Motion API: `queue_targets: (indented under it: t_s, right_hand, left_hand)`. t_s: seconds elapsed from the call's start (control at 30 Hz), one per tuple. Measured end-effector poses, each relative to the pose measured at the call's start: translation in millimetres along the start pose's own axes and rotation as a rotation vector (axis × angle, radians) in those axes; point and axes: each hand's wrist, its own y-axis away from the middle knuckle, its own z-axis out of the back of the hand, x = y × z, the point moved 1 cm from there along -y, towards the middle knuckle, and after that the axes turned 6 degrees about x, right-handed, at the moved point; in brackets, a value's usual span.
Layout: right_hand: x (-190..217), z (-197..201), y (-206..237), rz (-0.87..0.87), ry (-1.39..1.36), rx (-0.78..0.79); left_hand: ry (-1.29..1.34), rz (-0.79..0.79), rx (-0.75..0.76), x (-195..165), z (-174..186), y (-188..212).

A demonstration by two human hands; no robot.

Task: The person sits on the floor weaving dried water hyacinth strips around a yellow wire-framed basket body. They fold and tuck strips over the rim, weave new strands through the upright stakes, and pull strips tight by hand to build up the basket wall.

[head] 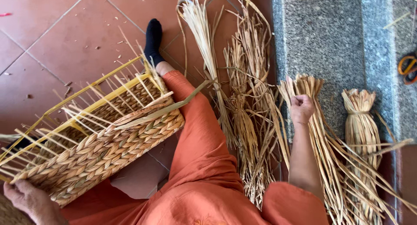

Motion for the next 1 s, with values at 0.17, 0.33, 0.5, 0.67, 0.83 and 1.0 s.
queue_targets:
  t_s: [0.17,0.33,0.5,0.67,0.83,1.0]
  right_hand:
    - [71,-51,26,0.275,-0.198,0.440]
    - [184,-110,85,0.847,-0.034,0.608]
    - [250,-157,147,0.843,-0.132,0.866]
    - [270,-202,188,1.002,-0.204,0.971]
    - [284,-226,216,1.126,-0.155,0.824]
    - [302,-238,230,1.249,-0.027,0.700]
  left_hand:
    - [-0.253,-0.171,-0.198,-7,-4,-12]
    - [-0.412,-0.376,-0.235,-56,-37,30]
    - [-0.168,-0.362,0.314,-101,-108,41]
    - [-0.186,-0.288,0.369,-99,-144,23]
    - [-0.029,-0.280,0.312,-91,-149,29]
    - [-0.167,-0.349,0.351,-94,-150,32]
